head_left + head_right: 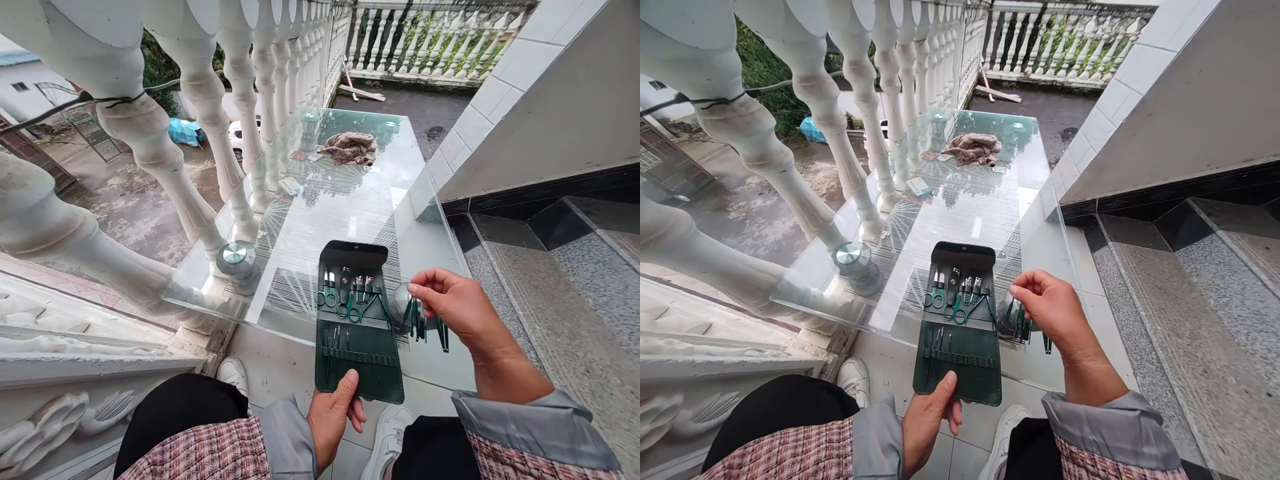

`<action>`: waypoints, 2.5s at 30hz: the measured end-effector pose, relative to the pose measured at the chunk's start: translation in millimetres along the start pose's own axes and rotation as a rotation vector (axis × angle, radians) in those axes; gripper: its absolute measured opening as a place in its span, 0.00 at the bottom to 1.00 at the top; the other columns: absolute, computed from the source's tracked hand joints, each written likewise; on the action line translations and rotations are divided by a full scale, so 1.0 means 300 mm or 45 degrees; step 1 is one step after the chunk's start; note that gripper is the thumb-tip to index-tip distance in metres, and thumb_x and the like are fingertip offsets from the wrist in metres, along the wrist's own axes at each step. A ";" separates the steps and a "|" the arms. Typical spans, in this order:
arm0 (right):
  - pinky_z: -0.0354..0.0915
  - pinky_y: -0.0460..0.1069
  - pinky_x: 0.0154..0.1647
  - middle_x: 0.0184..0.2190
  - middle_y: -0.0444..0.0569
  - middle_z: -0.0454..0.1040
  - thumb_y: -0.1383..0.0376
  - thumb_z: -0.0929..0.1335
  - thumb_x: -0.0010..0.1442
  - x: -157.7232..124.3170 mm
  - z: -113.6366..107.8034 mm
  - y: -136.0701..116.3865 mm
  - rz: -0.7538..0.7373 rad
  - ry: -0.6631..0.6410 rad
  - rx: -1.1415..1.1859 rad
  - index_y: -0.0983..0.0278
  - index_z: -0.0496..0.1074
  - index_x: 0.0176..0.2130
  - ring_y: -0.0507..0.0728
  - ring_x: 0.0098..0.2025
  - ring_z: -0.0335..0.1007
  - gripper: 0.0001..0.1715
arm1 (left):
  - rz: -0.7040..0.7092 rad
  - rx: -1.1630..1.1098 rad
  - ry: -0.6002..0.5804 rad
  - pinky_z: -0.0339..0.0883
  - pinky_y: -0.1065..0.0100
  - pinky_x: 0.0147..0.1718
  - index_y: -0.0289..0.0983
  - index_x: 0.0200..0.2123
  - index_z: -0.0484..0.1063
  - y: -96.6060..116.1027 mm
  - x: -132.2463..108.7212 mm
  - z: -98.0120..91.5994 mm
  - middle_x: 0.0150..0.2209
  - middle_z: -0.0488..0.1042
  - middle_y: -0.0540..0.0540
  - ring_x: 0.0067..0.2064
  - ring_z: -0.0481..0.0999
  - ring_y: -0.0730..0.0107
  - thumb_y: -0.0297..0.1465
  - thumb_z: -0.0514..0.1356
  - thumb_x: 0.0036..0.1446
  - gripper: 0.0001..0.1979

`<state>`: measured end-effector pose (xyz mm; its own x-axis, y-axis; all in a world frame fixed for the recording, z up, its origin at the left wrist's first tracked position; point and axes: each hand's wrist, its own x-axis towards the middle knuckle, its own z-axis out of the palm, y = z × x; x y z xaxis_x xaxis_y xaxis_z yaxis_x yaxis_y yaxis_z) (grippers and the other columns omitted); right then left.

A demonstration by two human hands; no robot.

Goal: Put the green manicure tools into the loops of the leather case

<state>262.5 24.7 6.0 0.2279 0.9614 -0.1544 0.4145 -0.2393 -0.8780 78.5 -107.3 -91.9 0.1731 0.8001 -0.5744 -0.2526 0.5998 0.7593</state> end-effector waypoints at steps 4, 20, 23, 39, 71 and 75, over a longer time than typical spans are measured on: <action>0.60 0.48 0.21 0.21 0.44 0.71 0.60 0.67 0.45 0.012 -0.038 0.048 0.020 0.026 -0.397 0.62 0.71 0.27 0.51 0.20 0.62 0.09 | 0.005 -0.013 -0.019 0.56 0.71 0.20 0.35 0.25 0.68 0.010 -0.003 0.006 0.16 0.65 0.51 0.18 0.60 0.76 0.59 0.55 0.44 0.30; 0.57 0.46 0.26 0.20 0.43 0.72 0.60 0.65 0.51 -0.161 0.233 -0.025 -0.223 -0.631 -0.540 0.62 0.72 0.22 0.51 0.24 0.63 0.12 | 0.030 0.030 0.010 0.53 0.69 0.22 0.36 0.20 0.63 -0.006 0.005 0.003 0.16 0.63 0.51 0.18 0.59 0.76 0.61 0.56 0.41 0.31; 0.58 0.46 0.28 0.21 0.44 0.71 0.59 0.64 0.51 -0.141 0.226 -0.032 -0.210 -0.473 -0.448 0.62 0.71 0.22 0.52 0.25 0.64 0.13 | 0.040 0.044 -0.007 0.54 0.69 0.22 0.37 0.21 0.63 -0.001 0.001 0.003 0.16 0.63 0.52 0.18 0.59 0.76 0.60 0.56 0.42 0.30; 0.56 0.48 0.23 0.16 0.44 0.69 0.56 0.66 0.47 0.026 -0.031 0.088 0.020 -0.044 -0.674 0.62 0.71 0.18 0.53 0.21 0.62 0.14 | 0.009 0.046 -0.038 0.55 0.70 0.23 0.37 0.21 0.65 0.008 -0.002 0.006 0.16 0.64 0.52 0.19 0.60 0.76 0.57 0.56 0.45 0.27; 0.51 0.41 0.13 0.15 0.39 0.62 0.63 0.66 0.49 -0.138 0.282 -0.033 0.088 -0.661 -0.243 0.65 0.65 0.21 0.44 0.14 0.53 0.10 | 0.116 0.200 -0.045 0.60 0.68 0.27 0.37 0.16 0.64 0.012 0.000 -0.004 0.17 0.64 0.50 0.19 0.61 0.75 0.59 0.52 0.47 0.30; 0.51 0.41 0.12 0.14 0.38 0.60 0.60 0.66 0.49 -0.136 0.267 -0.049 0.179 -0.593 -0.048 0.64 0.63 0.21 0.45 0.14 0.53 0.11 | 0.118 0.209 -0.056 0.60 0.69 0.27 0.37 0.17 0.64 0.014 0.001 -0.004 0.17 0.64 0.50 0.19 0.61 0.75 0.59 0.52 0.47 0.30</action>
<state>176.6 0.0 -11.0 -0.1306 0.8762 -0.4639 0.4419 -0.3674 -0.8184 76.5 -104.6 -89.3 0.1985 0.8495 -0.4888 -0.1113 0.5151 0.8499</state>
